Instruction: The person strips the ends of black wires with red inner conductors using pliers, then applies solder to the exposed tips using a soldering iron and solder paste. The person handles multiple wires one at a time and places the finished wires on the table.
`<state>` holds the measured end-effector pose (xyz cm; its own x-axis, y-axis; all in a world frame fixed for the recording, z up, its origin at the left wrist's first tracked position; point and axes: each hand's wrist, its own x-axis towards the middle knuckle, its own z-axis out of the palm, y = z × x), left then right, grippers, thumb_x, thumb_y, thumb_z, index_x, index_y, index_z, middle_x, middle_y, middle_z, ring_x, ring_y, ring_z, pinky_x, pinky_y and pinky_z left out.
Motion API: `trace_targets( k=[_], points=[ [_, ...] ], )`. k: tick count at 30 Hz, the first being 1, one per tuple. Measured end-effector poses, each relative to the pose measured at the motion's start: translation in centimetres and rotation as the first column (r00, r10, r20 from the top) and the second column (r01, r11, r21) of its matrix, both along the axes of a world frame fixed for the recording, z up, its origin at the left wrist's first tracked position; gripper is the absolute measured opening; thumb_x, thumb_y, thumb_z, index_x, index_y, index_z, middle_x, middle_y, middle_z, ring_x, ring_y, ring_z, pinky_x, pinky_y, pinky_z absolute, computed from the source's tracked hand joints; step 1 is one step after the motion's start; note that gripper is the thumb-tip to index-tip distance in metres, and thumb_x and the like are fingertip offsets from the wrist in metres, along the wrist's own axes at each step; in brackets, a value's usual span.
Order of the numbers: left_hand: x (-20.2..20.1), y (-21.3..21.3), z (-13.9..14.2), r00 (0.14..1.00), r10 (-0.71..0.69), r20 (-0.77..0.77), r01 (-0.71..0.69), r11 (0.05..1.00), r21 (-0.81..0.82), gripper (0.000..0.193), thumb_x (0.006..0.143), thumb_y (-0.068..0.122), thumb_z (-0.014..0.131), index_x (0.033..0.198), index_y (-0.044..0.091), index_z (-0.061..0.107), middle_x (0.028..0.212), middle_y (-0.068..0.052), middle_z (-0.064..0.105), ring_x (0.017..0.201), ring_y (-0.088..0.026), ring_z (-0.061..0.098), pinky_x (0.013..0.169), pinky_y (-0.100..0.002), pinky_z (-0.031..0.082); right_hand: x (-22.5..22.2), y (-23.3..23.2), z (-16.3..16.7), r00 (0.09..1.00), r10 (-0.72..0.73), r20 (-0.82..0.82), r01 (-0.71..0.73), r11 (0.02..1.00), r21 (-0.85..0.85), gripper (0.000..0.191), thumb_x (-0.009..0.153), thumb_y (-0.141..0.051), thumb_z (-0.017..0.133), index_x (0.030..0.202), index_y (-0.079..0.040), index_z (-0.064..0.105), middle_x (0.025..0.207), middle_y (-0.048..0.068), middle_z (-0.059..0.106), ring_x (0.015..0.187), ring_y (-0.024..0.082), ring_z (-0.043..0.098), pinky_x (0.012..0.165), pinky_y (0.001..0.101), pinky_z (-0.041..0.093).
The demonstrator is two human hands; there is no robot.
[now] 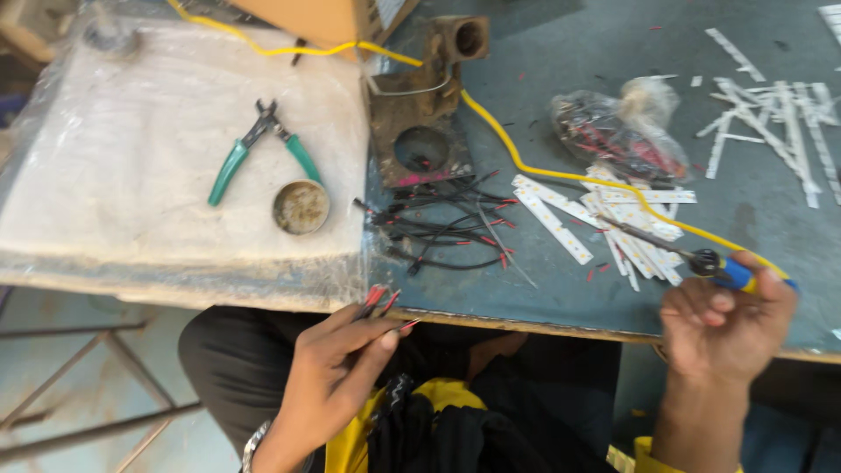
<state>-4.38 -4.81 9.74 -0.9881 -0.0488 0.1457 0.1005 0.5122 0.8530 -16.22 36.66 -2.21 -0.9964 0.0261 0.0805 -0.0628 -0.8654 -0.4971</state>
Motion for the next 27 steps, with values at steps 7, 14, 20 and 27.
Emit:
trace_targets(
  k=[7, 14, 20, 27],
  points=[
    [-0.8, 0.0, 2.4, 0.989, -0.088, -0.116, 0.061, 0.975, -0.214, 0.055, 0.095, 0.015, 0.065, 0.142, -0.005, 0.047, 0.086, -0.016, 0.068, 0.077, -0.033, 0.069, 0.069, -0.041, 0.051, -2.6, 3.6, -5.4, 0.998, -0.031, -0.048, 0.033, 0.999, 0.03, 0.031, 0.118, -0.03, 0.052, 0.108, -0.004, 0.066, 0.078, 0.005, 0.064, 0.061, 0.008, 0.055, 0.058, 0.0173, 0.043],
    [-1.8, -5.6, 1.8, 0.957, 0.259, -0.13, -0.29, 0.848, -0.444, 0.021, 0.112, 0.016, 0.054, 0.111, -0.003, 0.064, 0.075, -0.02, 0.057, 0.063, -0.038, 0.059, 0.06, -0.045, 0.044, -3.6, 6.5, -9.9, 0.995, -0.022, -0.096, 0.03, 0.996, 0.083, 0.038, 0.12, -0.014, 0.053, 0.085, 0.001, 0.057, 0.078, 0.008, 0.058, 0.064, 0.009, 0.045, 0.063, 0.0193, 0.036],
    [-8.2, -16.6, -1.3, 0.916, -0.061, -0.395, -0.257, 0.667, -0.699, 0.019, 0.118, 0.007, 0.056, 0.102, -0.003, 0.054, 0.087, -0.017, 0.059, 0.078, -0.037, 0.057, 0.073, -0.045, 0.043, -3.1, 5.6, -9.6, 0.988, -0.076, -0.133, 0.101, 0.976, 0.193, 0.033, 0.118, -0.01, 0.056, 0.087, 0.002, 0.059, 0.075, 0.008, 0.055, 0.066, 0.01, 0.044, 0.062, 0.0205, 0.032],
    [-12.5, -20.8, -4.2, 0.884, -0.198, -0.423, -0.283, 0.493, -0.823, 0.009, 0.109, 0.006, 0.059, 0.114, -0.001, 0.063, 0.094, -0.019, 0.064, 0.088, -0.037, 0.061, 0.077, -0.046, 0.046, -3.0, 5.3, -9.6, 0.982, -0.106, -0.154, 0.14, 0.964, 0.227, 0.032, 0.116, -0.012, 0.056, 0.089, 0.004, 0.06, 0.077, 0.009, 0.054, 0.067, 0.011, 0.044, 0.064, 0.0211, 0.033]
  ],
)
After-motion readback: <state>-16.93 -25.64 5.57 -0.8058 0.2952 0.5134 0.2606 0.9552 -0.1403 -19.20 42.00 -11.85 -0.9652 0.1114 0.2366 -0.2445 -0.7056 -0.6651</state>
